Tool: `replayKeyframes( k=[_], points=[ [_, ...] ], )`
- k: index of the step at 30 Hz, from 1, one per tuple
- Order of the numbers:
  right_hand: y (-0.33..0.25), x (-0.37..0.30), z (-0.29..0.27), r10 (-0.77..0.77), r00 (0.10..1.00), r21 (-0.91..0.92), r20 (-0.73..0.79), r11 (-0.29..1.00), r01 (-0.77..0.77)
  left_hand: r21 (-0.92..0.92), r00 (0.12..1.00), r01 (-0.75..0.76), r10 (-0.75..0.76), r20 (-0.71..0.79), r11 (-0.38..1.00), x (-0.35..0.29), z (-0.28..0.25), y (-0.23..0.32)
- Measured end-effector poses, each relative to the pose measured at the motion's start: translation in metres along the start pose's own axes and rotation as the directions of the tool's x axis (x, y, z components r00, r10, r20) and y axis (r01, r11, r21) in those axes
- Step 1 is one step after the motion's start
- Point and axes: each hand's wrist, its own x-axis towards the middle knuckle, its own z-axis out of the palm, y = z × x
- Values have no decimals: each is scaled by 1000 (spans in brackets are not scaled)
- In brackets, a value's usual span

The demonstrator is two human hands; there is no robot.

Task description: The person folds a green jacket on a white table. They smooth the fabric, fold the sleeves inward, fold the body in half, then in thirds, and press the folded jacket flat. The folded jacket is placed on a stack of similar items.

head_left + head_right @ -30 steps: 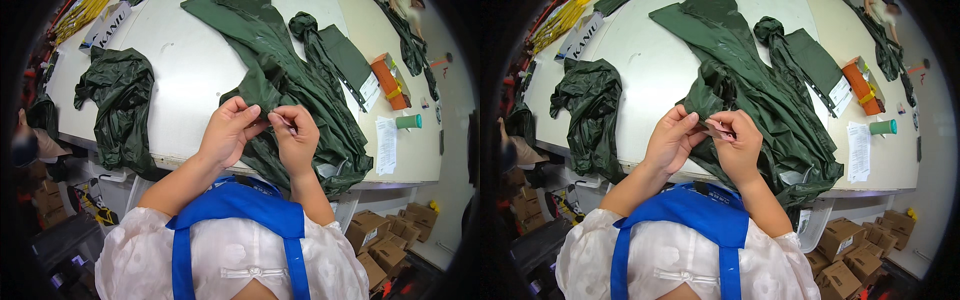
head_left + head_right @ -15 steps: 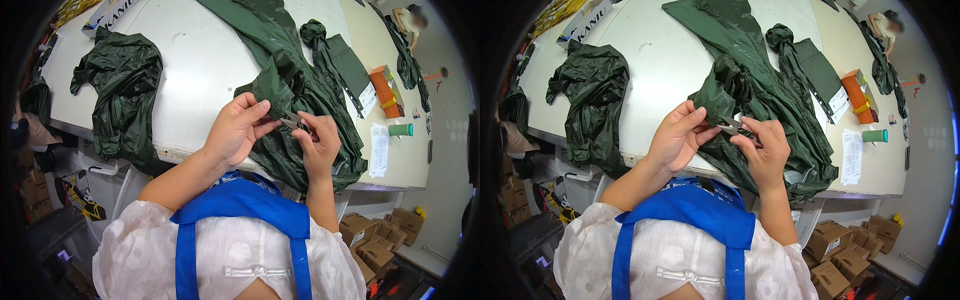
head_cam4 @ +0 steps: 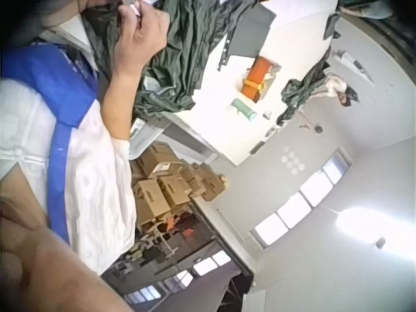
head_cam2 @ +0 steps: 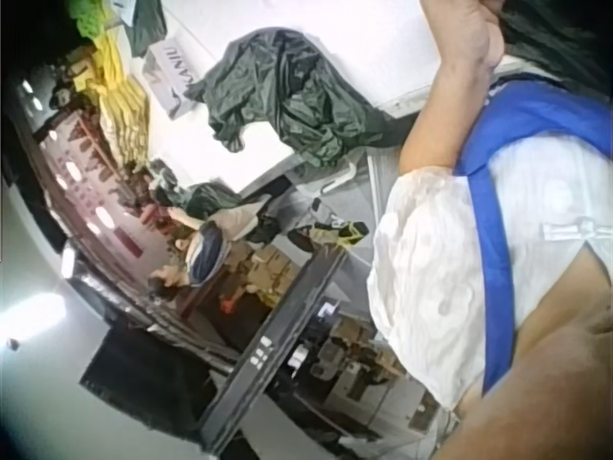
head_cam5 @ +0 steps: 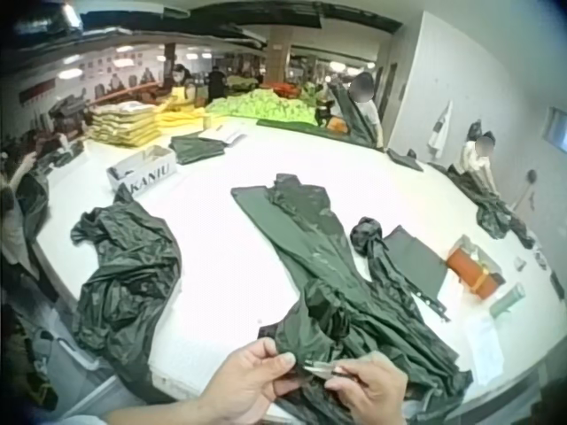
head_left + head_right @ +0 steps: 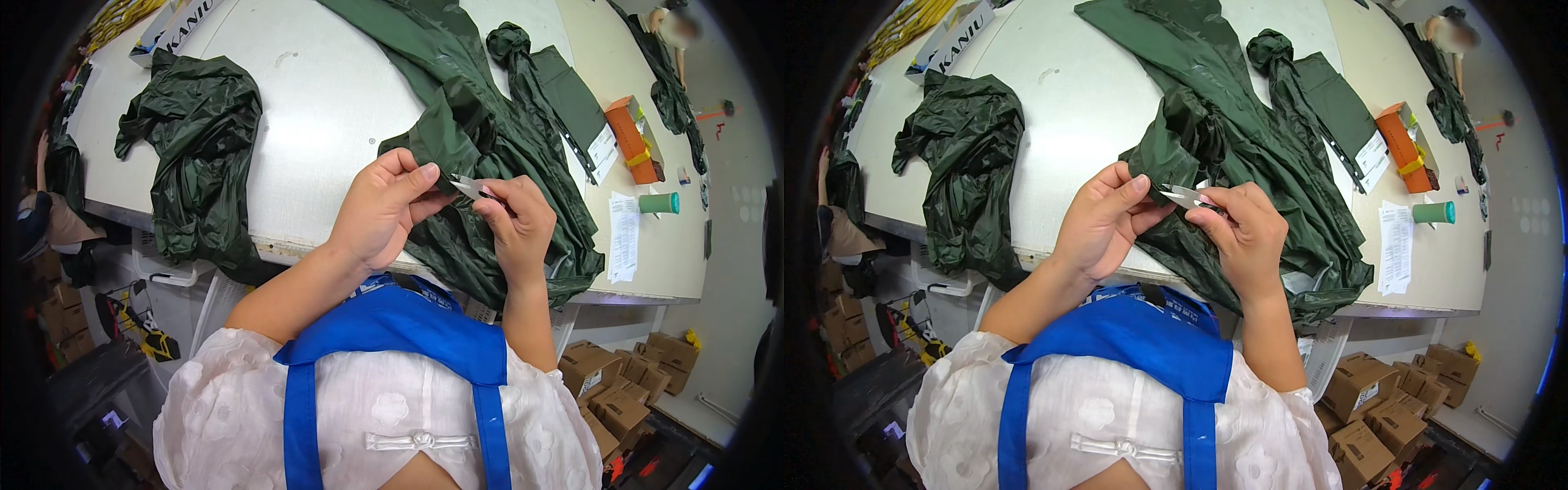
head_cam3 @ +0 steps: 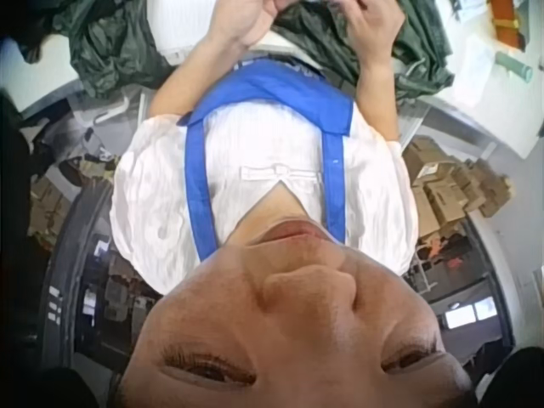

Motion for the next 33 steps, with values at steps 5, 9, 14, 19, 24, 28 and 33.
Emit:
replayKeyframes(
  k=[5, 9, 14, 19, 24, 28, 33],
  points=[
    [-3, 0, 3, -21, 999, -26, -37, 999, 20, -3, 1000, 10, -10, -30, 1000, -2, -1, -1],
    [10, -5, 9, -13, 996, 152, -91, 988, 27, -18, 999, 19, -20, -44, 1000, -2, 1, 0],
    [24, -11, 12, 249, 969, 517, -6, 830, -210, -33, 999, 26, -28, -41, 999, -3, 4, 2],
    [-5, -2, 10, 119, 991, 271, -55, 957, -100, -44, 999, 22, -24, -40, 999, -6, 5, 2],
    [-14, 5, 18, -74, 995, 111, -72, 990, 81, 23, 1000, 4, -4, 7, 1000, -8, 3, -4],
    [-13, 2, 21, 280, 953, 642, 112, 712, -285, 24, 1000, 9, -9, -19, 1000, -7, 6, -3],
    [-20, -2, 19, 405, 866, 804, 295, 384, -454, -34, 998, 41, -40, 55, 999, -7, -3, -5]
  ],
)
